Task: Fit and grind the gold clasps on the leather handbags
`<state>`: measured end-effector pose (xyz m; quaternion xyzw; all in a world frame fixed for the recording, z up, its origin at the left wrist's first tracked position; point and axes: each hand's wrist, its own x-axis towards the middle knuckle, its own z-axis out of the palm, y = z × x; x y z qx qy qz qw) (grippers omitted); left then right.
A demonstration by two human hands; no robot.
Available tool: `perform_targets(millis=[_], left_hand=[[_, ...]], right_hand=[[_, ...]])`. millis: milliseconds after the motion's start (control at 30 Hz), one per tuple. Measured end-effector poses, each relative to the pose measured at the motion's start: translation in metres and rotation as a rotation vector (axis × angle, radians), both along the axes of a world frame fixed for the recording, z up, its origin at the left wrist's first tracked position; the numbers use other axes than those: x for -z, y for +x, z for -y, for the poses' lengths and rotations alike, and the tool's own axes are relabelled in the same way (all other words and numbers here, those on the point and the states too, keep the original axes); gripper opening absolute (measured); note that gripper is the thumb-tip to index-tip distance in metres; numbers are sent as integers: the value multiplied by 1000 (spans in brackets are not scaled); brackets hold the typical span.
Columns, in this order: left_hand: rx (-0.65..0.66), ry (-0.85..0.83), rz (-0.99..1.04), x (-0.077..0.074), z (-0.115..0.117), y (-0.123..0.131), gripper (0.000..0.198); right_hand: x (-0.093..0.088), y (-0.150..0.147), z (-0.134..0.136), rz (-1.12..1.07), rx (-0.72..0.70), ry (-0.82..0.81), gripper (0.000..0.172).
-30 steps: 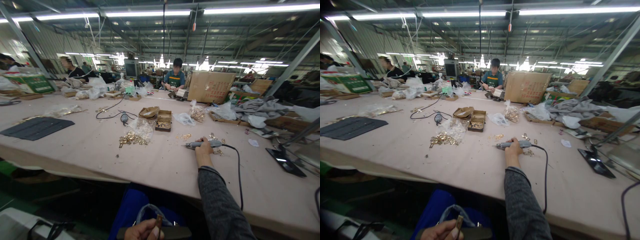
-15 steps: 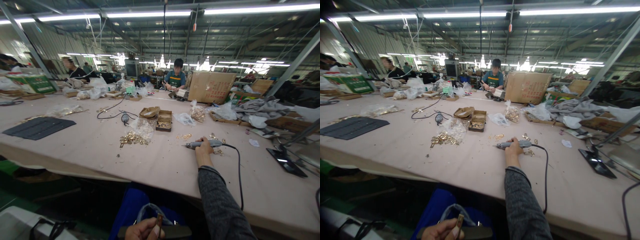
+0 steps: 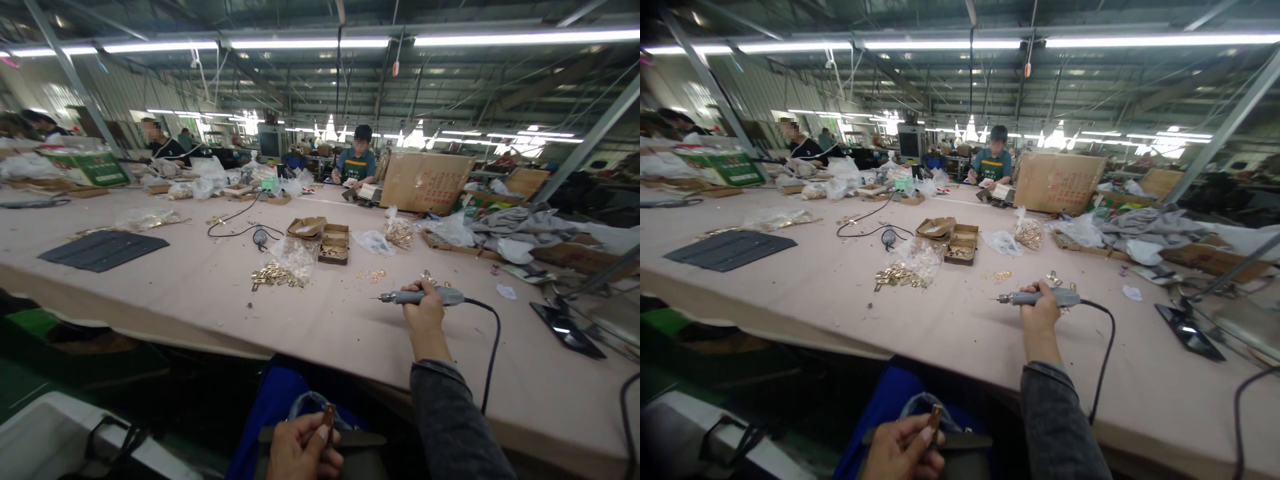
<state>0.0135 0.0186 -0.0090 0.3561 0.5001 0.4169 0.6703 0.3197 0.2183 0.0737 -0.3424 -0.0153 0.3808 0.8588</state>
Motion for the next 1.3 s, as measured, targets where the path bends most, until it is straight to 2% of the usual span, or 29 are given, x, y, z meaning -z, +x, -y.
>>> perform_targets(millis=[200, 333, 433, 633, 967, 1300], left_hand=[[-16, 2, 29, -23, 11, 3, 39], [-22, -43, 65, -23, 13, 1, 28], [-25, -54, 73, -23, 15, 0, 26], [-18, -41, 87, -25, 18, -2, 25], [-29, -76, 68, -26, 17, -1, 30], [-14, -33, 60, -20, 17, -2, 29]], right_hand=[[-22, -64, 114, 91, -198, 145, 18], [-26, -116, 179, 184, -260, 101, 19], [-21, -147, 208, 280, -253, 78, 23], [-10, -175, 220, 459, -197, 77, 24], [-5, -184, 221, 480, -213, 49, 31], [-9, -195, 227, 681, -257, 95, 15]])
